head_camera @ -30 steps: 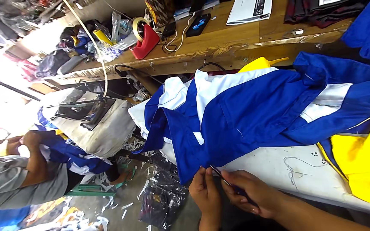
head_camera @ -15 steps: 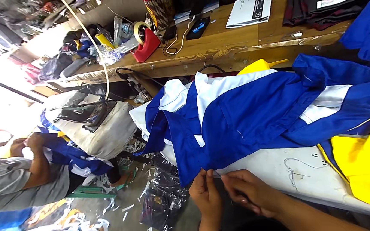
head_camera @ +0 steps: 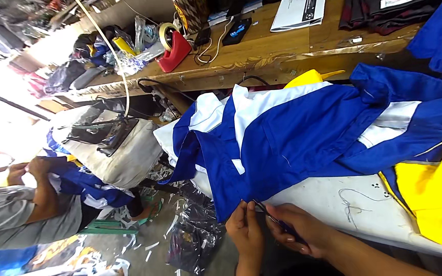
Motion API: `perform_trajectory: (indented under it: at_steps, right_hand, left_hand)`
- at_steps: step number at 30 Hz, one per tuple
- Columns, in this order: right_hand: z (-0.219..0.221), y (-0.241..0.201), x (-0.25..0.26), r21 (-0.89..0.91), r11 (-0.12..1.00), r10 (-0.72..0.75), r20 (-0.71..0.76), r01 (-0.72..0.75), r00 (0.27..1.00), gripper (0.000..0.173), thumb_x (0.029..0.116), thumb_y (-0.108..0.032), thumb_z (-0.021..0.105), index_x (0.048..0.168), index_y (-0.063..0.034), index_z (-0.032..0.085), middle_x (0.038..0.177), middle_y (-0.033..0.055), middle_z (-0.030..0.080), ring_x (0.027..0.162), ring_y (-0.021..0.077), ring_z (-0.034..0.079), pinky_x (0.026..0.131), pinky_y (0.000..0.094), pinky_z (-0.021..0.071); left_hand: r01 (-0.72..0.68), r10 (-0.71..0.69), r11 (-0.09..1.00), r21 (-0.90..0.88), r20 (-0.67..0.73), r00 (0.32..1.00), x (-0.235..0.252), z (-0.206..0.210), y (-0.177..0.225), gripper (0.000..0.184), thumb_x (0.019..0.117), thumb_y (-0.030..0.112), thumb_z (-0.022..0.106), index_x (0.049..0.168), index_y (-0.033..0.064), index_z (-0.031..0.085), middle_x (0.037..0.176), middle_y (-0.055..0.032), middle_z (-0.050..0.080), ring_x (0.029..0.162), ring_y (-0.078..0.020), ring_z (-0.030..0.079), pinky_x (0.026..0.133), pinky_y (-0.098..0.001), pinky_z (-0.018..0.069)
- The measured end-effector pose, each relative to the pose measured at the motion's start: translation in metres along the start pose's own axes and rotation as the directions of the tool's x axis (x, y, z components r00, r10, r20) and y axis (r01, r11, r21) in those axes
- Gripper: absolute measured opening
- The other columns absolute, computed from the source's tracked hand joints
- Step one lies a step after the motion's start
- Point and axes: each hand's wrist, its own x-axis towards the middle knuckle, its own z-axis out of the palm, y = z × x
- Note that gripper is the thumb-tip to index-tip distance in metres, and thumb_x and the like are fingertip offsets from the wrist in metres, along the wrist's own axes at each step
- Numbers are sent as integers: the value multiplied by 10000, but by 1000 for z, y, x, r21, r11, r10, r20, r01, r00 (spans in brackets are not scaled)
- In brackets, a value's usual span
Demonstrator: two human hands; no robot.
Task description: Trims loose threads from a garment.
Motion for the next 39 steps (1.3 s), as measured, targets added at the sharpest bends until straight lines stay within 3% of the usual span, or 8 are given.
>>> perform_trajectory:
  at_steps: [3,8,10,13,16,18,22,39]
  right_hand:
    - [1,8,2,-664,726,-402,-197,180,894,424,997,-470,604,712,-159,556,555,-121,400,481,-50,368,455,152,287]
    - [-5,-6,-2,231,962,114,152,-147,982,435,1037,-531,511,783,-182,569,577,-108,435,386,-51,388,350,105,344]
    - [-2,-3,-1,-58,998,-23,-20,22,1000,412,1059,-447,505,751,-182,572,563,-120,442,405,-65,377,369,97,302]
    - [-1,5,1,-673,713,-422,-189,196,886,421,984,-471,624,715,-151,577,558,-123,413,480,-59,369,452,142,285]
    - [-4,-11,-3,-60,998,-9,24,11,1000,414,1058,-453,508,750,-183,570,557,-127,434,403,-75,372,367,88,303]
    - [-10,-8,-1,206,969,97,177,-133,979,435,1037,-532,512,789,-180,575,573,-113,433,384,-55,384,350,103,340]
    - [-5,4,4,-388,898,-276,-133,207,952,373,1027,-379,592,704,-194,558,549,-143,437,445,-67,391,416,121,305]
    - [3,7,8,-175,981,-114,-159,86,981,431,1083,-308,471,666,-215,521,526,-143,379,401,-69,332,371,104,266]
  left_hand:
    - [-18,18,1000,-11,0,1000,0,-1,0,170,999,63,568,888,15,688,789,70,706,753,38,673,711,-148,572]
    - [-55,55,998,18,13,998,3,-1,3,188,1011,89,568,884,9,682,789,78,692,763,65,648,730,-126,550]
    - [-49,48,998,34,26,998,2,-1,2,196,1009,84,564,870,4,677,780,66,690,756,56,652,727,-134,553]
    - [-56,54,998,43,30,998,2,-3,2,190,1001,69,568,883,-10,694,798,48,715,769,34,679,735,-155,577]
    - [-92,90,994,61,41,995,4,-3,4,193,1011,84,567,896,-18,684,815,44,709,798,49,666,765,-146,560]
    - [-90,87,994,69,46,995,5,-3,3,195,1004,76,568,899,-32,691,820,30,718,806,42,674,775,-149,564]
    - [-70,67,995,74,35,997,4,-1,2,189,994,71,581,870,-23,688,785,39,705,763,51,660,734,-138,557]
    - [267,-290,880,-394,0,957,2,11,15,81,940,-22,642,962,22,707,867,6,763,814,-62,732,793,-241,614]
